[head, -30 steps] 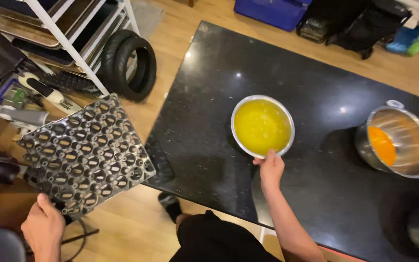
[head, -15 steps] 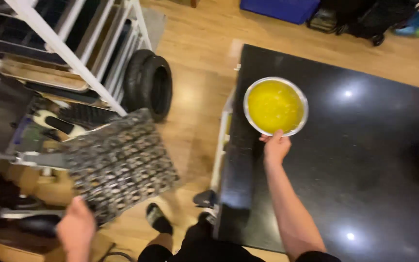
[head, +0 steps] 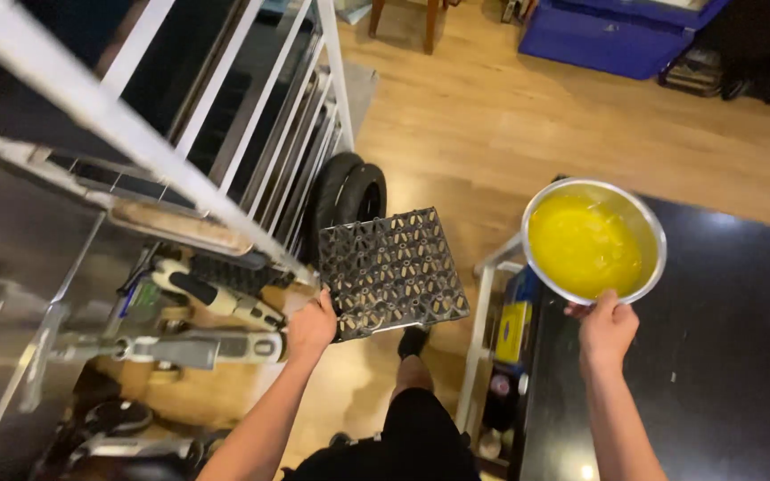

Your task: Cracking eggs and separating the yolks from the whites into different bowls.

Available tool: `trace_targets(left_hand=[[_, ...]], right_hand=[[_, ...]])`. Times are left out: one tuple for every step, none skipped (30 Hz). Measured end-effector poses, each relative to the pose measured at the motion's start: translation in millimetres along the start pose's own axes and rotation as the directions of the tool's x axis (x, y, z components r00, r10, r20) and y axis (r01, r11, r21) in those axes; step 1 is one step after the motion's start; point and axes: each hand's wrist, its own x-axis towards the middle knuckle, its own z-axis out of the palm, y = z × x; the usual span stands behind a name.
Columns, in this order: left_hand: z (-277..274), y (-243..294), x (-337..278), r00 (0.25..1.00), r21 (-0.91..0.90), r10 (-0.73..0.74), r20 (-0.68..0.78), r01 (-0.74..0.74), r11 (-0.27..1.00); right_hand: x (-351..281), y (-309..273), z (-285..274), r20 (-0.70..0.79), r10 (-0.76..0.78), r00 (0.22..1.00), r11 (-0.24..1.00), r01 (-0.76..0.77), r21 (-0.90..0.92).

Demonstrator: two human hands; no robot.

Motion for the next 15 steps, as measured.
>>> trace_targets(left_hand=[[10.0,4.6,31.9,1.0,-0.006,-0.001,0.004,0.001,1.0],[23.0,15.9,62.6,0.999,-0.001,-0.032,0.001,0.032,0.999],[36.2,28.6,92.7,0.998,0.005,-0.062,-0.002,0.062,0.998],[38.1,48.5,109.2,0.998,-0.016,-0.068,-0.001,0.068,0.998],[39.9,68.4,126.1,0.996,-0.028,-0.069,-0.063,0.067,0.997],[39.3,82.2,142.8,0.99,-0.03,-0.072,-0.122,0.069,0.997],[44.8,96.9,165.4,0.989,-0.041,-0.081,-0.12,0.076,0.996],[48.9,113.0,188.2,0.985,-0.04,-0.076,-0.154,0.071,0.997],[53.1,128.9,211.4,0.98,-0.038,-0.072,-0.186,0.066,0.997],[34.9,156.6,218.5,0.98,-0.045,-0.075,-0.184,0.067,0.997],[16.8,183.6,226.7,0.986,-0.072,-0.123,-0.109,0.115,0.991],[-1.4,211.7,236.9,0.986,-0.098,-0.166,-0.033,0.162,0.982],[5.9,224.9,268.2,0.986,-0.106,-0.166,-0.032,0.162,0.981],[13.0,235.7,298.7,0.989,-0.074,-0.131,-0.07,0.126,0.989],[20.3,246.3,330.7,0.99,-0.04,-0.094,-0.108,0.091,0.995]], right_hand=[[7.5,3.1,12.8,0.003,-0.004,1.0,1.0,0.004,-0.005],[23.6,2.4,23.9,0.021,0.006,1.0,1.0,-0.006,0.022],[40.5,1.1,34.3,0.039,0.016,0.999,0.999,-0.018,0.048],[53.5,-26.0,51.9,0.054,0.002,0.999,0.999,-0.004,0.042],[65.5,-52.6,69.8,0.112,0.134,0.985,0.99,-0.136,0.019],[70.3,-76.2,88.6,0.162,0.272,0.949,0.962,-0.274,-0.012],[91.6,-69.0,101.3,0.171,0.269,0.948,0.963,-0.269,-0.02],[112.8,-62.6,113.6,0.165,0.256,0.953,0.965,-0.261,0.011],[134.2,-55.8,126.3,0.16,0.243,0.957,0.967,-0.253,0.042],[155.2,-57.2,143.3,0.163,0.24,0.957,0.968,-0.249,0.037],[176.0,-57.7,161.1,0.178,0.225,0.958,0.973,-0.23,0.009],[198.4,-57.6,180.2,0.194,0.208,0.959,0.978,-0.209,-0.018],[220.3,-66.8,201.4,0.198,0.202,0.959,0.979,-0.202,-0.021],[239.5,-74.9,222.5,0.221,0.189,0.957,0.982,-0.18,-0.062],[258.9,-82.3,245.1,0.244,0.178,0.953,0.982,-0.157,-0.102]])
